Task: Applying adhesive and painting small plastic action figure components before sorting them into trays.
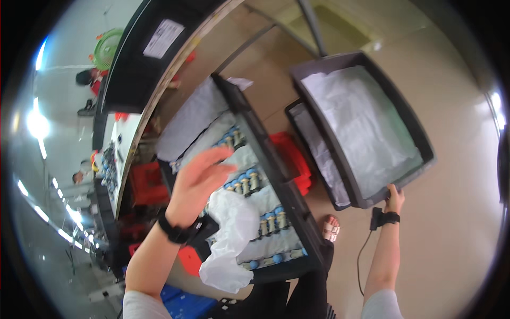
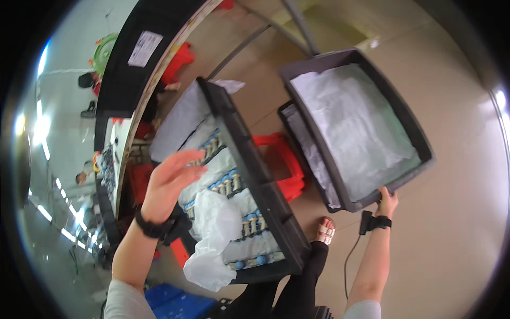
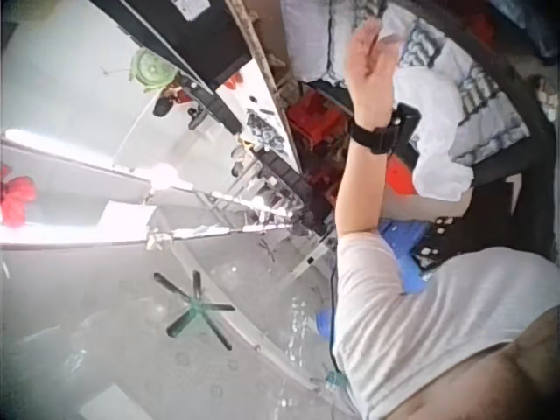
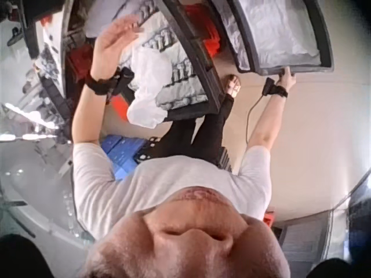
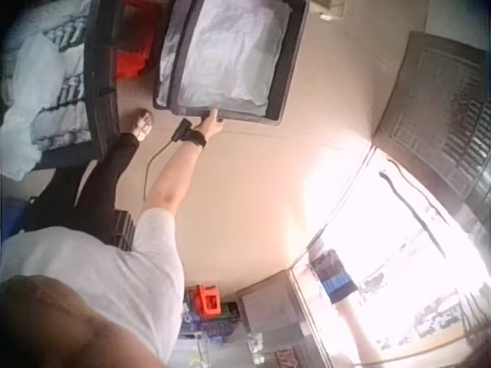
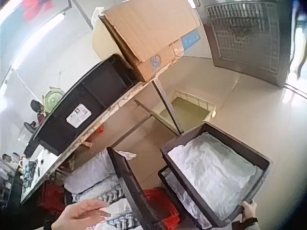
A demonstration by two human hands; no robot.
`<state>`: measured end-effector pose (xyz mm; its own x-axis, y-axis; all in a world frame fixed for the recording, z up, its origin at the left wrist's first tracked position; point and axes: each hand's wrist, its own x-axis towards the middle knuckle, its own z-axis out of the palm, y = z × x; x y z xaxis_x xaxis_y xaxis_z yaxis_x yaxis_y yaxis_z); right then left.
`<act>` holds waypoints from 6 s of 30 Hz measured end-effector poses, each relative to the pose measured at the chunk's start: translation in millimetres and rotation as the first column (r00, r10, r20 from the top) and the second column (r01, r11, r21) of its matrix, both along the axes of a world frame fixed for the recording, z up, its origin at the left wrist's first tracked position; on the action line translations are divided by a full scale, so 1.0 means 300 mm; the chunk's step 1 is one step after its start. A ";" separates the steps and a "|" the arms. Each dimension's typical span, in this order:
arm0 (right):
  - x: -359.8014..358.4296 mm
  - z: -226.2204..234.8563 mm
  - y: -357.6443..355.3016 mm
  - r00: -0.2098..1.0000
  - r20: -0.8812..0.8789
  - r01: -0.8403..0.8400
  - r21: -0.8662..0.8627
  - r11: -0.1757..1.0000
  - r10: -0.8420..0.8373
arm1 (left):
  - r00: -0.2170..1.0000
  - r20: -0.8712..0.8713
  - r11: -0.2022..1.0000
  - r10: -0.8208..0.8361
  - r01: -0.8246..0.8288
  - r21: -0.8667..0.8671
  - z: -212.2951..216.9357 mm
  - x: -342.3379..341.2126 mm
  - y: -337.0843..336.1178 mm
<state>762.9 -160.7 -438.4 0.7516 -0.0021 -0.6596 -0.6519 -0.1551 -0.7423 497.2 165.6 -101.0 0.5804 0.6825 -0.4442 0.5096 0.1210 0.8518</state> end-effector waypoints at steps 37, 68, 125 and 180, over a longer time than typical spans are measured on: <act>-1.184 1.060 0.457 -0.834 0.318 -0.475 -0.829 -0.295 0.450 | 0.358 -0.471 0.150 0.806 -0.894 -0.423 -0.043 -1.700 -1.489; -0.997 0.847 0.339 -0.513 0.100 -0.759 -0.516 -0.397 0.852 | 0.288 -0.291 0.298 0.912 -0.955 -0.012 -0.053 -2.089 -1.220; -5.157 0.465 -2.265 -0.038 0.119 0.991 -0.126 -0.053 -0.992 | -0.079 -0.122 -0.045 -0.989 0.965 -0.258 -0.530 -2.397 -2.507; -1.741 2.022 -1.801 0.972 0.198 0.083 0.203 0.976 -0.123 | 0.836 0.064 0.828 -0.544 0.548 -0.120 0.824 -2.041 -1.129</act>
